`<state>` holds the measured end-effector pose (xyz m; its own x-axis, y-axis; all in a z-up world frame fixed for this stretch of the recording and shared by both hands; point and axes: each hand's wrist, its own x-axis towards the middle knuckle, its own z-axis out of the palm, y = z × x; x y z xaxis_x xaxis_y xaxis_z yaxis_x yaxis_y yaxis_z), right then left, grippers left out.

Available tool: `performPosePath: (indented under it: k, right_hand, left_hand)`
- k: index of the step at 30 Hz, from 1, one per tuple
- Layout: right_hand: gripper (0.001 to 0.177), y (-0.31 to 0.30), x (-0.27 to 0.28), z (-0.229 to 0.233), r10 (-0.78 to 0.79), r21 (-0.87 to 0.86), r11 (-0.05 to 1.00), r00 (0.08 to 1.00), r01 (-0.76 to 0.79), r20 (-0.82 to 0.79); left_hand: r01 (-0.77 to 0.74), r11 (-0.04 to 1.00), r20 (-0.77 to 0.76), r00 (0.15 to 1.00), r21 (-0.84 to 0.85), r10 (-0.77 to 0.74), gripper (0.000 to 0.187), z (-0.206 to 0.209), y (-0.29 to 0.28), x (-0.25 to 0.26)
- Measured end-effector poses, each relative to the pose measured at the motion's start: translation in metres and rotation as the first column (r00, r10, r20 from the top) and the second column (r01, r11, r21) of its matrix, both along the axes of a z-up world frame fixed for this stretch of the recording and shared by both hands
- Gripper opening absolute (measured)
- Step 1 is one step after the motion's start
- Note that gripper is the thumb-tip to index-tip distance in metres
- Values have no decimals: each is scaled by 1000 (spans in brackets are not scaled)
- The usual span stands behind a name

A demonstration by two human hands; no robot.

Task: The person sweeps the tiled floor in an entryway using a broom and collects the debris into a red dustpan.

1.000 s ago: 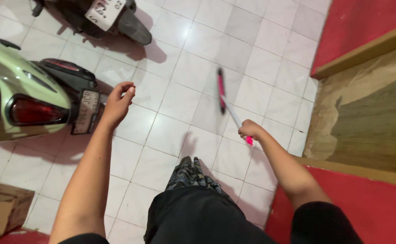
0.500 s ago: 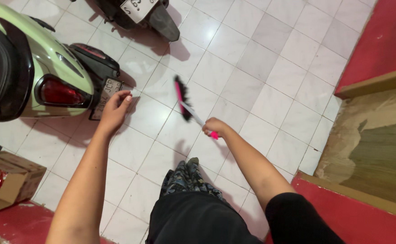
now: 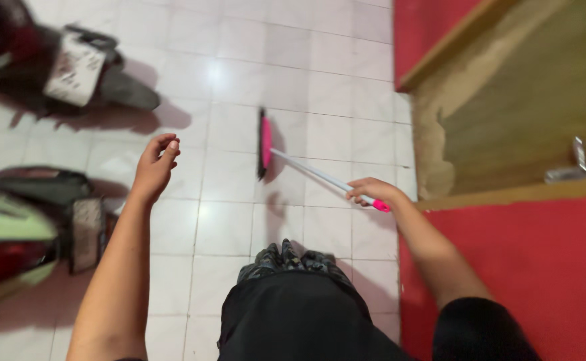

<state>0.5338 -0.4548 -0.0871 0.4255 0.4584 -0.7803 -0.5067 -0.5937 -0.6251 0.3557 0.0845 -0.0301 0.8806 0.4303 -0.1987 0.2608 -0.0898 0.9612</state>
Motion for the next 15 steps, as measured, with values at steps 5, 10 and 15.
performPosePath:
  k: [5,10,15]
  right_hand:
    - [37,-128,-6,-22,-264,-198,944,964,263,26]
    - [28,-182,14,-76,-76,-411,896,971,166,228]
    - [25,-165,49,-125,212,-647,762,940,12,267]
  left_hand:
    - [150,989,-8,989,19,-150,47,13,-42,70]
    - [259,965,-24,966,46,-259,47,22,-92,123]
    - [275,960,-65,960,58,-271,47,16,-133,157]
